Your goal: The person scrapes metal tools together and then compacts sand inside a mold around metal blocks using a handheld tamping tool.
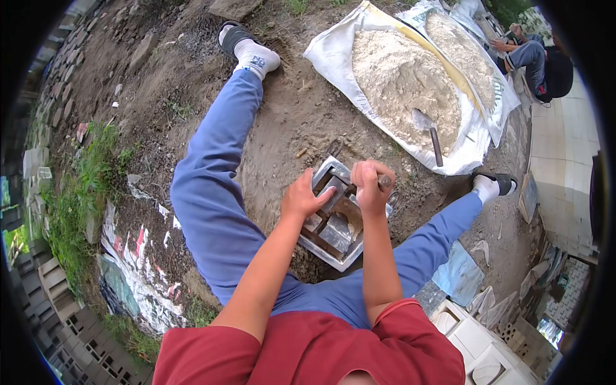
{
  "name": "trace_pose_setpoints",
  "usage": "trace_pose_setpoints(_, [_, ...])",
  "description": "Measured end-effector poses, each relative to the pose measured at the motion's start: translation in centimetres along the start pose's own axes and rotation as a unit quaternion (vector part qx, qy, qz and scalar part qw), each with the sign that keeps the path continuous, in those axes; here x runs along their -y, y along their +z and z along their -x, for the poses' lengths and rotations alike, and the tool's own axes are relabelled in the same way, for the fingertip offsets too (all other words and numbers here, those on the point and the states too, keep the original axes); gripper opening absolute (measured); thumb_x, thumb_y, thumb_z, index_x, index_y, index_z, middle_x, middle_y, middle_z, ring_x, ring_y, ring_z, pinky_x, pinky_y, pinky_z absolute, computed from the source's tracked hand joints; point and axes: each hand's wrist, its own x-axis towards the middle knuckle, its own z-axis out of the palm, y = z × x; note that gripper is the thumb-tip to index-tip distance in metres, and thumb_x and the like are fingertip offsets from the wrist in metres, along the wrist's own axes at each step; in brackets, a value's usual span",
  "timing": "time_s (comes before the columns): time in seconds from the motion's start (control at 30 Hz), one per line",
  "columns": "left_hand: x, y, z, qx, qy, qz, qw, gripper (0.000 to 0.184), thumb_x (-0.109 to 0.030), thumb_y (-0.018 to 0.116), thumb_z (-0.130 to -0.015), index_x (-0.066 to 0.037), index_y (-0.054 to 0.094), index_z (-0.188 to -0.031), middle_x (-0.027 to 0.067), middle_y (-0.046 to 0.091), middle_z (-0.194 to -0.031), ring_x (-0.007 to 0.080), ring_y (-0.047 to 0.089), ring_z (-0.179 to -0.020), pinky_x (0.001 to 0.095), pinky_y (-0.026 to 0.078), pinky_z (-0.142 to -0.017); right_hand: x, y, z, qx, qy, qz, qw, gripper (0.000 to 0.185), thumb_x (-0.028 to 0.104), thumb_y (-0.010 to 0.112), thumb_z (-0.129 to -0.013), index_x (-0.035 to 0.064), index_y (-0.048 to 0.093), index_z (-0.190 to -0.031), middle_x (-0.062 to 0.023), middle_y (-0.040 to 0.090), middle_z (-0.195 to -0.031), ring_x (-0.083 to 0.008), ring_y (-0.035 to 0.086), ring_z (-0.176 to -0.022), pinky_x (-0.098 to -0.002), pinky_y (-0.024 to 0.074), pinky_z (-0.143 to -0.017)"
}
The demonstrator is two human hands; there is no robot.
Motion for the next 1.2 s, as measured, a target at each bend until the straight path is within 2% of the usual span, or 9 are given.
trace_pose_setpoints(0.13, [0.2,0.1,0.2,-0.002,-0.003,0.0,1.0,0.078,-0.064,0.078,-0.08,-0.007,0.059,-0.13,0.0239,0.072,-0.118,0.0439,0.069,-0.109,0.0519,0.056,-0.092,-1.8,-0.1,0.3,0.02,-0.025,0.112,0.993,0.039,0.008,0.051,-0.101,-0.0006,0.043,-0.064,-0.0003,0.046,-0.06,-0.0088,0.04,-0.055,-0.03,0.0292,-0.052])
trace_pose_setpoints(0.23, [0.1,0.1,0.1,0.0,-0.001,-0.009,1.0,0.079,-0.065,0.078,-0.08,-0.008,0.059,-0.132,0.024,0.072,-0.117,0.0437,0.069,-0.109,0.0519,0.056,-0.092,-1.4,-0.3,0.2,0.012,0.009,0.055,0.998,0.04,0.008,0.051,-0.101,-0.0002,0.043,-0.064,0.0001,0.045,-0.06,-0.0085,0.04,-0.055,-0.0299,0.0292,-0.052])
trace_pose_setpoints(0.4, [0.1,-0.1,0.2,0.018,-0.015,-0.016,1.0,0.084,-0.067,0.076,-0.08,-0.007,0.058,-0.136,0.024,0.072,-0.119,0.0434,0.07,-0.11,0.0516,0.056,-0.093,0.5,-0.1,0.5,-0.005,-0.014,0.027,1.0,0.039,0.009,0.053,-0.101,0.0002,0.043,-0.064,0.0007,0.046,-0.061,-0.0084,0.04,-0.055,-0.0299,0.0292,-0.051])
trace_pose_setpoints(0.5, [0.1,0.0,0.4,0.007,-0.011,-0.018,1.0,0.085,-0.068,0.075,-0.08,-0.008,0.058,-0.137,0.0239,0.072,-0.12,0.0432,0.07,-0.11,0.0514,0.056,-0.093,-2.4,-0.3,1.0,-0.016,-0.04,0.098,0.994,0.039,0.01,0.054,-0.1,-0.0002,0.042,-0.064,0.0005,0.045,-0.061,-0.0086,0.04,-0.055,-0.0298,0.0289,-0.051])
trace_pose_setpoints(0.63, [0.3,0.2,0.2,-0.003,-0.007,-0.021,1.0,0.086,-0.069,0.075,-0.08,-0.008,0.057,-0.138,0.024,0.072,-0.12,0.0429,0.07,-0.111,0.0514,0.056,-0.094,-0.9,-0.4,1.0,-0.021,0.0,0.057,0.998,0.039,0.011,0.057,-0.098,-0.0001,0.043,-0.064,-0.0017,0.046,-0.06,-0.0096,0.042,-0.055,-0.0314,0.031,-0.052])
trace_pose_setpoints(0.97, [0.0,-0.3,0.5,0.007,-0.013,-0.032,0.999,0.082,-0.068,0.076,-0.079,-0.008,0.059,-0.133,0.0233,0.072,-0.12,0.0432,0.069,-0.112,0.0517,0.055,-0.095,-1.4,0.5,1.3,-0.051,-0.04,0.053,0.997,0.033,0.011,0.057,-0.094,-0.0031,0.049,-0.065,-0.0045,0.053,-0.062,-0.0113,0.048,-0.057,-0.0316,0.0357,-0.053])
trace_pose_setpoints(1.1, [-0.5,-0.9,0.4,0.03,-0.022,-0.015,0.999,0.083,-0.069,0.075,-0.079,-0.007,0.06,-0.132,0.024,0.071,-0.122,0.0434,0.069,-0.113,0.0516,0.055,-0.096,-1.3,0.1,1.4,-0.01,-0.063,0.05,0.997,0.033,0.012,0.057,-0.095,-0.0032,0.051,-0.066,-0.0038,0.053,-0.062,-0.0109,0.047,-0.056,-0.0309,0.035,-0.053])
trace_pose_setpoints(1.17, [-0.4,-0.7,0.5,0.027,-0.024,-0.008,0.999,0.083,-0.069,0.075,-0.08,-0.007,0.06,-0.132,0.0243,0.071,-0.123,0.0435,0.068,-0.113,0.0515,0.055,-0.096,-3.4,-0.7,1.1,-0.004,-0.045,0.122,0.992,0.034,0.012,0.057,-0.096,-0.0024,0.05,-0.066,-0.0033,0.051,-0.062,-0.0096,0.045,-0.055,-0.0305,0.0329,-0.052])
trace_pose_setpoints(1.2, [-0.3,-0.6,0.5,0.018,-0.018,-0.015,1.0,0.083,-0.069,0.075,-0.08,-0.007,0.059,-0.132,0.0243,0.071,-0.123,0.0436,0.068,-0.113,0.0515,0.055,-0.096,-2.9,-0.1,1.0,-0.013,-0.041,0.083,0.996,0.035,0.011,0.055,-0.097,-0.001,0.047,-0.065,-0.0027,0.05,-0.061,-0.0085,0.043,-0.055,-0.0304,0.0306,-0.051])
